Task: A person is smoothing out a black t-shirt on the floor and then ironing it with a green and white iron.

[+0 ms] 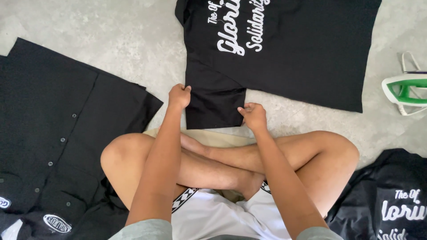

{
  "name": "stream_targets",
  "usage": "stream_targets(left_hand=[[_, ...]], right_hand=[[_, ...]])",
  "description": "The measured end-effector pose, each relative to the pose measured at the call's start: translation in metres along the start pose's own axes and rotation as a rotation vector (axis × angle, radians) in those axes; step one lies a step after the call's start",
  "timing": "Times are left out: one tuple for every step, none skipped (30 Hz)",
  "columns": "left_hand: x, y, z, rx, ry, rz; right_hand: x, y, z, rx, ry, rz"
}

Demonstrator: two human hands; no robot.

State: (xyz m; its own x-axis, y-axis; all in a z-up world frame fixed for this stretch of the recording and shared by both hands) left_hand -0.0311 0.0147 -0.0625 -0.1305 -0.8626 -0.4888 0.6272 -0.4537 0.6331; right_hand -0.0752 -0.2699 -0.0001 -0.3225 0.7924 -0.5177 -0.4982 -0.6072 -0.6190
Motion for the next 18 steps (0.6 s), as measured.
stream_targets(left_hand=[[-0.004, 0.007, 0.009, 0.002, 0.000, -0.001], [-0.008, 0.015, 0.018, -0.004, -0.016, -0.009], [-0.011, 0.023, 0.026, -0.010, -0.033, -0.018], [-0.013, 0.029, 0.034, -0.007, -0.033, -0.020], [-0.015, 0.035, 0.042, -0.010, -0.020, -0.018], [-0.016, 0.041, 0.050, -0.014, -0.006, -0.017], [-0.019, 0.046, 0.056, -0.012, -0.005, -0.018], [-0.022, 0.051, 0.061, -0.016, -0.009, -0.053], [-0.023, 0.055, 0.068, -0.025, -0.016, -0.088], [-0.027, 0.065, 0.083, -0.026, -0.018, -0.088], [-0.032, 0.077, 0.096, -0.035, -0.012, -0.104], [-0.037, 0.088, 0.109, -0.044, -0.006, -0.120], [-0.034, 0.088, 0.107, -0.043, -0.011, -0.120], [-0.032, 0.089, 0.106, 0.033, 0.069, -0.299], [-0.031, 0.090, 0.104, 0.111, 0.151, -0.476], [-0.029, 0.095, 0.108, 0.114, 0.149, -0.476], [-0.027, 0.101, 0.112, 0.248, 0.125, -0.535], [-0.024, 0.107, 0.117, 0.383, 0.100, -0.593]], right_hand=[[0.002, 0.006, -0.005, 0.000, 0.002, -0.001], [0.003, 0.011, -0.010, -0.008, 0.005, -0.015], [0.004, 0.016, -0.016, -0.015, 0.010, -0.029], [0.003, 0.016, -0.014, -0.016, 0.013, -0.031], [0.002, 0.016, -0.013, -0.015, 0.008, -0.040], [0.001, 0.015, -0.012, -0.015, 0.002, -0.048], [-0.003, 0.005, -0.005, -0.016, 0.004, -0.050], [-0.007, -0.005, 0.001, -0.027, 0.034, 0.065], [-0.011, -0.013, 0.010, -0.034, 0.062, 0.182], [-0.013, -0.024, 0.017, -0.033, 0.061, 0.182], [-0.016, -0.038, 0.025, -0.200, 0.157, 0.249], [-0.019, -0.051, 0.033, -0.367, 0.254, 0.316], [-0.018, -0.051, 0.031, -0.363, 0.255, 0.318], [-0.017, -0.054, 0.029, -0.480, 0.244, 0.485], [-0.015, -0.057, 0.026, -0.600, 0.232, 0.652], [-0.011, -0.054, 0.020, -0.597, 0.234, 0.653], [-0.006, -0.053, 0.014, -0.665, 0.223, 0.732], [0.000, -0.052, 0.008, -0.733, 0.211, 0.810]])
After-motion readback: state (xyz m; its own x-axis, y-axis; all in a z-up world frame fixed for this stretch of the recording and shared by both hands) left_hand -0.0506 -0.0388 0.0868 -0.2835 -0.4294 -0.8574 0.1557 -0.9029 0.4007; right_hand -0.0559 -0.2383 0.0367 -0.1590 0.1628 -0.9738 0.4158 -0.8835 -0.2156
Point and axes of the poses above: each hand's wrist, its own z-axis away from the middle knuckle, its own x-axis out of the palm, y = z × x, the point moved 1 cm from there along -z, towards the middle knuckle, and after that the axes turned 9 degrees about -y, right-handed, at the moved point
